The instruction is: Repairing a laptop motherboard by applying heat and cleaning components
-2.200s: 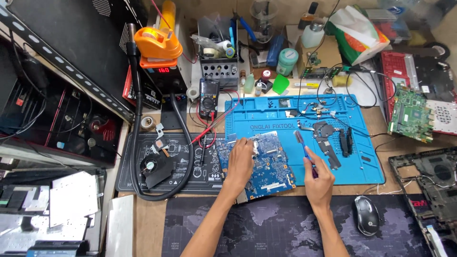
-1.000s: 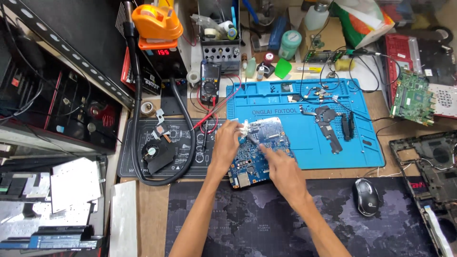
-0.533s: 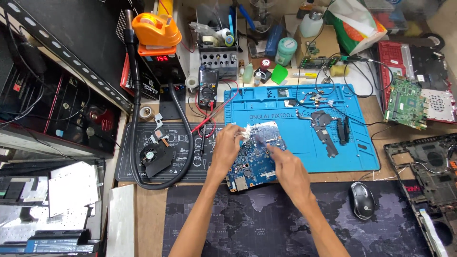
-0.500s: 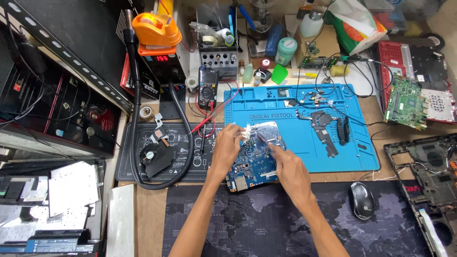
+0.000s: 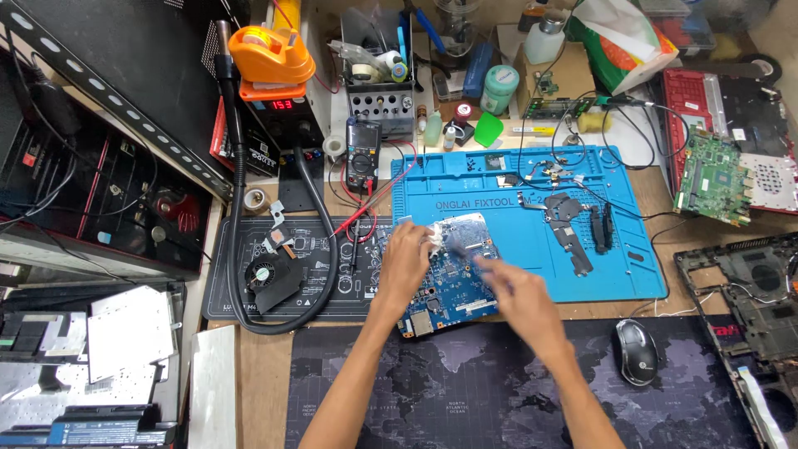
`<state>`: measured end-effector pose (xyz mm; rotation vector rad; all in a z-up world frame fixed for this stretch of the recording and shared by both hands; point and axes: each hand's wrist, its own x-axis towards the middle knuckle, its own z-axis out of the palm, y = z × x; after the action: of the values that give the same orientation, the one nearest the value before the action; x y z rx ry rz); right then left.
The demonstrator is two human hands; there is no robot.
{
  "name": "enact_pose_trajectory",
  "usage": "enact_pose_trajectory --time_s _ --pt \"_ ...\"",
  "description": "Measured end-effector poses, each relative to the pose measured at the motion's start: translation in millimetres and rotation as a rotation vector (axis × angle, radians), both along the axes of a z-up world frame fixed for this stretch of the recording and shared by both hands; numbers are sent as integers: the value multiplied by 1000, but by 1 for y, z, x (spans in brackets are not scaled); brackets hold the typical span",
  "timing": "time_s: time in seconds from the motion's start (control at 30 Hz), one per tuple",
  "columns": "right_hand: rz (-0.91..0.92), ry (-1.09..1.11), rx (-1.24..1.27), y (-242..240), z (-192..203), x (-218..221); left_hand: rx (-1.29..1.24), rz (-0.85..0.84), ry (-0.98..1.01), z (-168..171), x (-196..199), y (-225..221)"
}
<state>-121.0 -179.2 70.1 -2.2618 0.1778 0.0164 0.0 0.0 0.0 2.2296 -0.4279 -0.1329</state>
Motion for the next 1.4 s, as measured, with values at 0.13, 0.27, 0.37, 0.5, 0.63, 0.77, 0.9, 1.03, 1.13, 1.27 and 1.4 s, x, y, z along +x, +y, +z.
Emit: enact_pose_trajectory --time_s 0.13,0.27,0.37,0.5,0.63,0.77,0.9,1.03,1.13,1.27,1.4 --pt "-246 -124 -20 -33 -21 -1 94 -23 -92 -15 -7 -11" --pt "-356 -362 -211 -54 -57 0 203 -55 -190 -16 -11 -17" --pt "-376 -427 -232 -57 -72 4 250 -65 -244 -6 -14 -18" --pt "-383 -409 -216 -55 -68 2 284 -35 -257 -16 -10 -22" --pt "-375 -437 -212 -58 -74 3 258 -16 -317 -23 -3 -27" --pt "-377 -438 -220 -58 -76 2 273 -22 -302 -28 -6 -27" --pt "-392 -422 -207 -58 -74 3 284 -22 -299 -30 -4 -29" --pt "-388 -422 -211 -57 -71 2 299 -26 -287 -27 -1 -30" --pt "-386 -419 -211 -57 -73 2 295 -26 -299 -21 -3 -28" --pt "-394 -407 -202 -60 -77 3 262 -56 -231 -7 -9 -32" --pt "-398 -415 -208 -61 -81 3 205 -40 -184 -12 -5 -34"
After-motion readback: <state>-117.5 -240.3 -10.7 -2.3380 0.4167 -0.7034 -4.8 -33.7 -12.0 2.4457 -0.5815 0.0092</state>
